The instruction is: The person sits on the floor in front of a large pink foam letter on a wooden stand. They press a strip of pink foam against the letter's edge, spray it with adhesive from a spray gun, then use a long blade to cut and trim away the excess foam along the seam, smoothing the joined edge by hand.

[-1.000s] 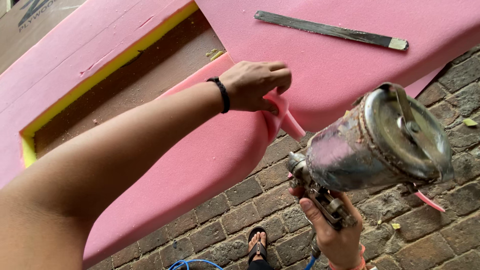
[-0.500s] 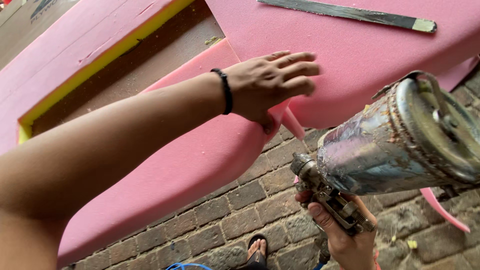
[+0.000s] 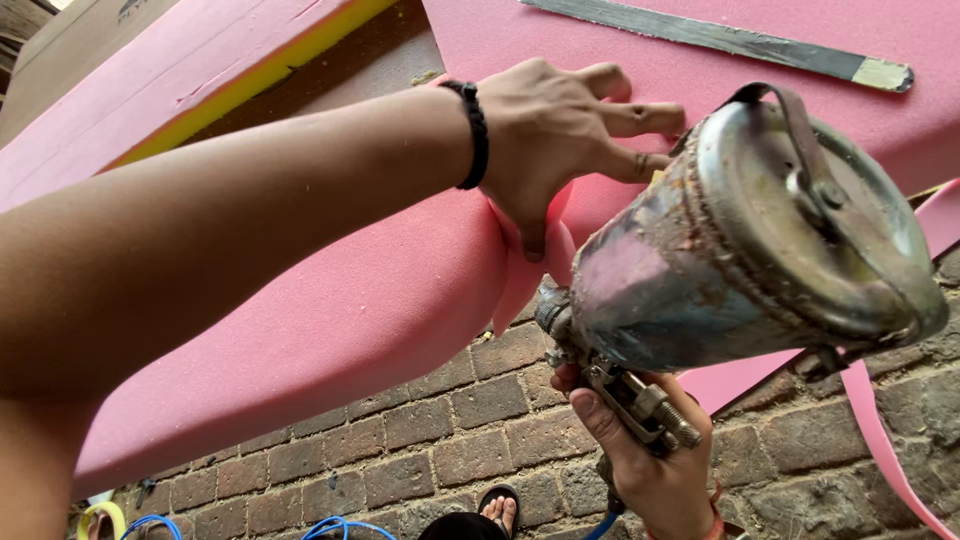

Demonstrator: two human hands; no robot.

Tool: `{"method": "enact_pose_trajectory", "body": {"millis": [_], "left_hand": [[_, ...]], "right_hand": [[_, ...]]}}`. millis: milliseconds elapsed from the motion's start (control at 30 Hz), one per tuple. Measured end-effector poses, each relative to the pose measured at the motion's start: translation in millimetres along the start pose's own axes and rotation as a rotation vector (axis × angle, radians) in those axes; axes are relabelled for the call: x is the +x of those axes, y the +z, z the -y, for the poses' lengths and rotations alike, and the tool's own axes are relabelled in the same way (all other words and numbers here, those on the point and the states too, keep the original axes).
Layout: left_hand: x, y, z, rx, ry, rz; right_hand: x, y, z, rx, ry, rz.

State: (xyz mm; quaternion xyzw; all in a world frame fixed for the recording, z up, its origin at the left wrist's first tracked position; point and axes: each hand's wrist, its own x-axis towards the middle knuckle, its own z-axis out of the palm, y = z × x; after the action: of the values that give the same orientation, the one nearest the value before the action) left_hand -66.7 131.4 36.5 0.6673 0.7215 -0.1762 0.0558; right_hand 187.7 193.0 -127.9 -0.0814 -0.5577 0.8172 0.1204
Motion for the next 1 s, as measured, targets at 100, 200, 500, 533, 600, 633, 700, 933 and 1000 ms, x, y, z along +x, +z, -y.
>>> {"method": "enact_pose_trajectory", "body": {"millis": [100,200,500,533,600,633,700,933,1000], "left_hand": [[2.2,-5.5,1.3,0.011,0.025,-0.027],[2.3,-6.0,5.6,-0.032,0.023,-0.002],[8.3,-5.7,11.4,-0.065,0.025,0.019],[7.7,-5.0,11.1,-0.069,0.021,0.020],[8.7,-4.2,11.1,-0.076,0.027,0.012],[8.3,-3.9,11.5,-0.079,0.031,0.008],[8.6,-4.2,12.9,-0.074,0.030,0.028],[9.5,-3.8,14.7,-0.123,0.013,0.073],[10.3,-4.0,15.4,-0.136,0.019,0.077]], "right_hand": [[4.8,3.5,-2.6,-0.009,-0.046,0.010],[8.2,6.4,-5.8,-0.087,-0.099,0.000],[5.4,7.8,-12.2,-0.127,0.000,-0.136],[5.2,6.9,-13.0,-0.104,0.002,-0.127],[5.1,5.6,-14.5,-0.121,0.013,-0.120],[5.3,5.2,-15.2,-0.126,0.021,-0.113],[5.8,4.7,-15.4,-0.180,0.059,-0.114],[4.1,8.4,-3.9,-0.161,0.013,-0.117],[1.9,9.9,1.6,-0.107,-0.008,-0.064]]}}
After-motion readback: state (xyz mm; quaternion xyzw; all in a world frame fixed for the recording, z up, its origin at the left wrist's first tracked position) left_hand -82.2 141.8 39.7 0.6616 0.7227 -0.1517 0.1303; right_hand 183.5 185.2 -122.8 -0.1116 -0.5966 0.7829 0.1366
